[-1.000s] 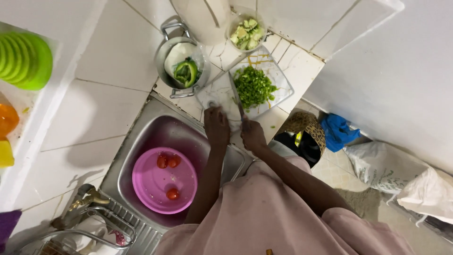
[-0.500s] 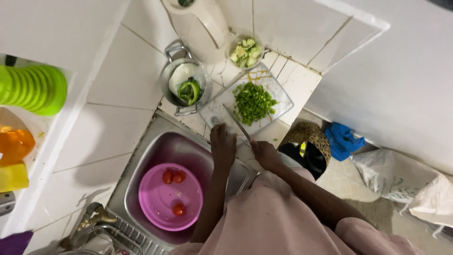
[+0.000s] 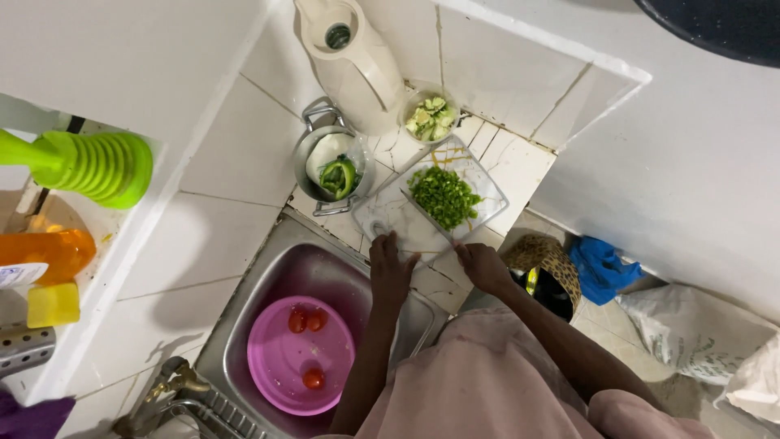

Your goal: A person is chopping green vegetables on a cutting board next to a sink in a kitchen area.

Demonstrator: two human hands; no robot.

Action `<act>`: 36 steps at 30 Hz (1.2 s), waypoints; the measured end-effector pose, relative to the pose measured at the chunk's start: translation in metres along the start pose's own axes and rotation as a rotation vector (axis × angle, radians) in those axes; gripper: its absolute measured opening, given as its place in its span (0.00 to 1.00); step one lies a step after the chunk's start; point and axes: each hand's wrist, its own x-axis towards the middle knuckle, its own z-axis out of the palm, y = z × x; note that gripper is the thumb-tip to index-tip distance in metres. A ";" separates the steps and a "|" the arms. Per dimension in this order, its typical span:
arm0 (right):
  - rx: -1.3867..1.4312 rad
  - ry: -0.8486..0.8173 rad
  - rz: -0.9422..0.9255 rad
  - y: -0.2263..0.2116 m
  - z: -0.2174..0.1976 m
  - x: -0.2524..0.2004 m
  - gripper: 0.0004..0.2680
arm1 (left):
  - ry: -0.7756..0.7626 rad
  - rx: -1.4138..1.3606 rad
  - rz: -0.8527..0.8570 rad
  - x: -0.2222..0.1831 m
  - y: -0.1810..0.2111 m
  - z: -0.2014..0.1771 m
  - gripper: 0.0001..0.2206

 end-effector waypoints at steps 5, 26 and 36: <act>-0.043 -0.014 -0.017 0.015 0.000 0.012 0.25 | -0.025 -0.080 -0.036 -0.006 -0.002 -0.004 0.36; -0.026 -0.022 0.010 -0.008 -0.021 -0.010 0.29 | -0.010 -0.101 -0.044 -0.016 -0.003 -0.003 0.35; 0.063 -0.082 0.052 -0.029 -0.003 -0.018 0.24 | -0.053 -0.143 -0.106 -0.015 -0.002 -0.004 0.35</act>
